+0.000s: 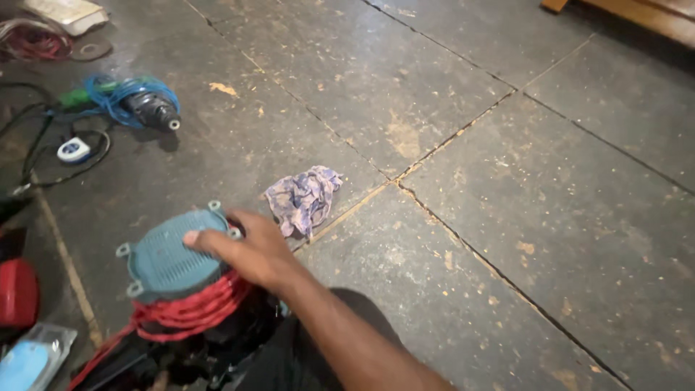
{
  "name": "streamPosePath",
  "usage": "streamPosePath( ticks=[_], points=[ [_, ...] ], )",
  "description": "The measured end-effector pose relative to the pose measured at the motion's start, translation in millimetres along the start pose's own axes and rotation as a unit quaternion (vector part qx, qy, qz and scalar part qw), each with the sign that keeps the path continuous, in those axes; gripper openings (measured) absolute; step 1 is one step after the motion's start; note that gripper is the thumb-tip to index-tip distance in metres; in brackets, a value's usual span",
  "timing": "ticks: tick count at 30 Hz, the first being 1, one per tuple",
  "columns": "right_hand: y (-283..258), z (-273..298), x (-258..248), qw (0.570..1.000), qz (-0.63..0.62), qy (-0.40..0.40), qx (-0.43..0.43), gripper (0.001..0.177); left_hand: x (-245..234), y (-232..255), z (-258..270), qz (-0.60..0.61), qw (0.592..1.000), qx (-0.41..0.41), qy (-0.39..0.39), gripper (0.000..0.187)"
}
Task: The person wipes down several power tools, including a motor and a handheld saw, using a cloth while sitting on the floor.
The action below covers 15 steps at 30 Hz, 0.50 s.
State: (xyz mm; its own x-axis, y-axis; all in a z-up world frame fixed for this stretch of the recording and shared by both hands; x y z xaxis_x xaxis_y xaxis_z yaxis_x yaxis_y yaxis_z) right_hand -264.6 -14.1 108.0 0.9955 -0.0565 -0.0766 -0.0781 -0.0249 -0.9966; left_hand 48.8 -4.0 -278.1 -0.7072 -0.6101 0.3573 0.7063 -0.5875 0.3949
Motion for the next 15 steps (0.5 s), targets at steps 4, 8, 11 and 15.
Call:
streamPosePath(
  ticks=[4,8,11,15],
  points=[
    [7.3,3.2,-20.8,0.998,-0.015,0.054,0.008,0.064,78.2,1.1,4.7,-0.059,0.998,0.013,-0.031,0.104],
    [8.2,-7.1,-46.0,0.988,-0.067,0.137,-0.027,0.052,152.5,-11.3,2.0,-0.106,0.992,0.033,-0.059,0.097],
    [3.8,-11.7,-76.6,0.975,-0.057,0.208,-0.058,0.049,202.6,8.1,-5.6,-0.134,0.986,0.057,-0.077,0.093],
    [-7.5,-7.6,-128.0,0.960,-0.023,0.254,-0.118,0.044,265.2,-22.5,-25.5,-0.149,0.981,0.071,-0.099,0.087]
  ],
)
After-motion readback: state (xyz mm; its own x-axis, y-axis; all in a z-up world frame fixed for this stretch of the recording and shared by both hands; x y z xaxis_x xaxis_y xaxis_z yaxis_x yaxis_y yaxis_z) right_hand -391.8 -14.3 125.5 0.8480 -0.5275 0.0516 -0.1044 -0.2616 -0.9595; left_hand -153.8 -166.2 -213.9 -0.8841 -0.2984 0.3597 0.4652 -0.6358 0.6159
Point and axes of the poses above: each hand's wrist, its own z-axis away from the middle knuckle, its own x-axis out of the palm, y = z × x, the point moved 9 cm from there along -z, towards the middle knuckle, and after that the axes turned 1 degree about -y, right-handed, at the moved point
